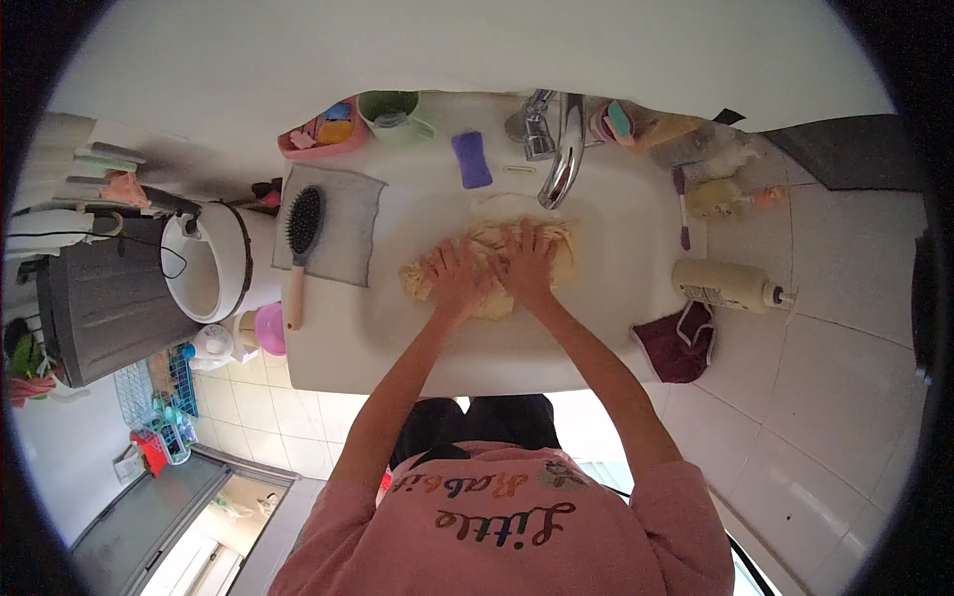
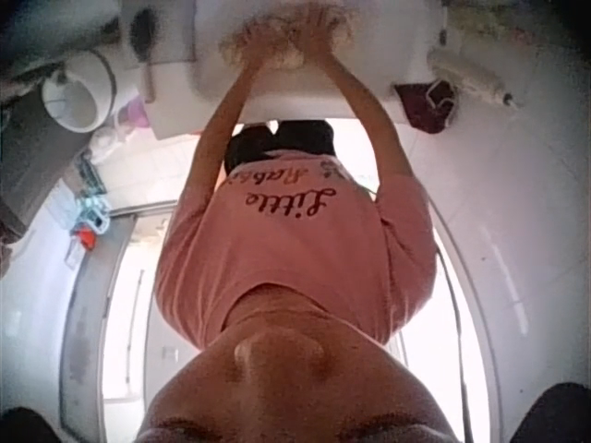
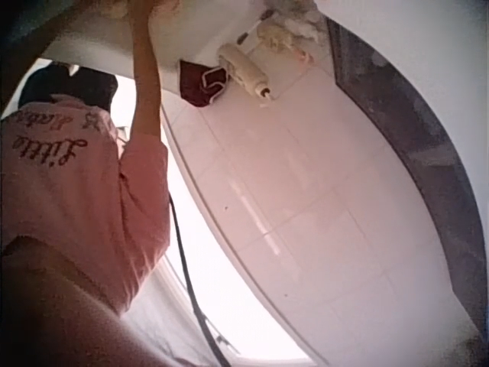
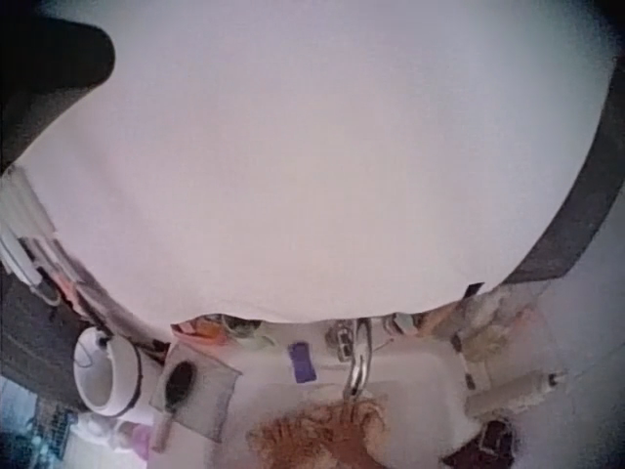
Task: The person washes a piece of clothing in a sink by lathering it with soap, scrubbing it by hand, and unfolding it, then washes another cloth by rubbing soap onto it and lathering it.
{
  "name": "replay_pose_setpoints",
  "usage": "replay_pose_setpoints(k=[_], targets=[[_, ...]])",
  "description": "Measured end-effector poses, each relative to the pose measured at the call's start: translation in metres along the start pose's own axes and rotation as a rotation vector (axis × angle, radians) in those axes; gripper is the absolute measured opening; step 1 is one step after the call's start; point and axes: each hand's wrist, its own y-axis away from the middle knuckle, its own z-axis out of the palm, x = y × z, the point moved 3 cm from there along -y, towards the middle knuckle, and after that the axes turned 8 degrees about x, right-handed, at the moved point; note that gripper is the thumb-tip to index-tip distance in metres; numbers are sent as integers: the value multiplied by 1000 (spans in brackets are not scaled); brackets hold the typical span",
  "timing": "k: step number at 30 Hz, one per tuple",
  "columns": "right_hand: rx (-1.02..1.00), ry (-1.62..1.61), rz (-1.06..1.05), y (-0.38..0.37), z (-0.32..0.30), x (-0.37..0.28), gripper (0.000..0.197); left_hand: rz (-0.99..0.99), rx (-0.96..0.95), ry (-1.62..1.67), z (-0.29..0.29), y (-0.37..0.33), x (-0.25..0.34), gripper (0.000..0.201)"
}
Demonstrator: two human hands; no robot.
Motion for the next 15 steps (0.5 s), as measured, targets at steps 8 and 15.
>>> replay_pose_setpoints(k=[8,15], targets=[[-100,-114,1,-13,27,11,47,2,42,144,17,-28,0,54],[-241,-88,-1,-41,30,-26,37,37,44,10,18,-26,-10,41]])
